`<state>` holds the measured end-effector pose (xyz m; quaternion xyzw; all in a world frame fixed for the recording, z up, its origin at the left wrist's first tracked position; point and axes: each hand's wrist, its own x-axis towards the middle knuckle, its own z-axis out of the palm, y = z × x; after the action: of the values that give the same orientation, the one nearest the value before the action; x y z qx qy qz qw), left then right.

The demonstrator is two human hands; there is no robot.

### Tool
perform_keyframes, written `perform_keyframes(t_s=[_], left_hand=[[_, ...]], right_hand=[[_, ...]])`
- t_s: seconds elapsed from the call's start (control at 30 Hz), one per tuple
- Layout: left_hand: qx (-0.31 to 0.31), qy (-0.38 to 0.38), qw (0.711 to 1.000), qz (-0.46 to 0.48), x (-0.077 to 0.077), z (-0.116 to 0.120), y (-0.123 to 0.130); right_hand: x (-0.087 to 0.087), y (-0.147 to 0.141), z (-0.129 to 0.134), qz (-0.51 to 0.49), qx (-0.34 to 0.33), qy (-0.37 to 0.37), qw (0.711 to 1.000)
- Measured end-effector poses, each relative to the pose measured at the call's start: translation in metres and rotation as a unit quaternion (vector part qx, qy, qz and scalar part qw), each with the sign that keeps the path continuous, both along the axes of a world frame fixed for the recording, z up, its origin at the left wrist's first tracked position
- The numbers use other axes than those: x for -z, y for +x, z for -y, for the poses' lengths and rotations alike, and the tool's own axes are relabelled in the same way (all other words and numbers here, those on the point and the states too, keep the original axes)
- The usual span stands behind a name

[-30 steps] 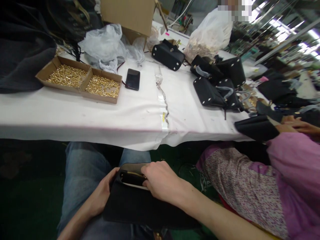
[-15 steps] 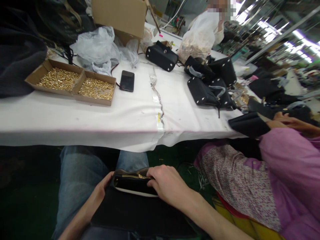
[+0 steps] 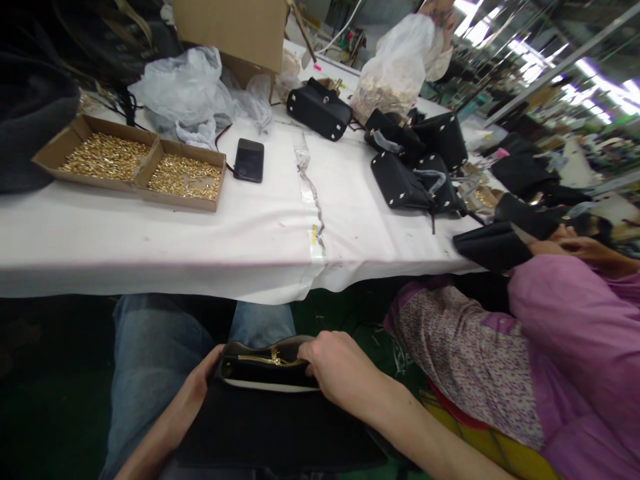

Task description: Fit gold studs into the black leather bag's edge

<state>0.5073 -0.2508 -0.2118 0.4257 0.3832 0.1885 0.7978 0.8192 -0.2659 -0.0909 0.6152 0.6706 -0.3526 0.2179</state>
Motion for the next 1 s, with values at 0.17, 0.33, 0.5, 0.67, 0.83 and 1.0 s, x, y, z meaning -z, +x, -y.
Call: perform_keyframes(t_s=[0.17,0.33,0.5,0.67,0.83,1.0], left_hand=[[0.0,0.002,1.0,-0.011,0.003,-0.001,-0.002],[0.007,0.015,1.0,-0.019,0.012,-0.001,-0.006],[0.027,-0.022,0.999,-0.031,0.017,-0.004,-0.004],[0.009,-0.006,0.998,-0.061,0.033,-0.004,-0.001],[0.044,-0.021,0.998,-0.03,0.026,-0.014,0.009],[0.027,-0.012,0.999,0.016,-0.017,-0.031,0.024]], right_hand=[[-0.003,0.007,-0.007,-0.143,-0.002,0.039,0.989],[-0.01,0.038,-0.008,-0.214,0.088,0.087,0.969],[-0.012,0.087,0.018,-0.22,0.202,-0.042,0.953],[-0.012,0.076,0.036,-0.302,0.216,-0.046,0.927],[0.025,0.054,0.039,-0.367,0.341,0.028,0.865],[0.068,0.057,0.043,-0.377,0.439,0.112,0.808]])
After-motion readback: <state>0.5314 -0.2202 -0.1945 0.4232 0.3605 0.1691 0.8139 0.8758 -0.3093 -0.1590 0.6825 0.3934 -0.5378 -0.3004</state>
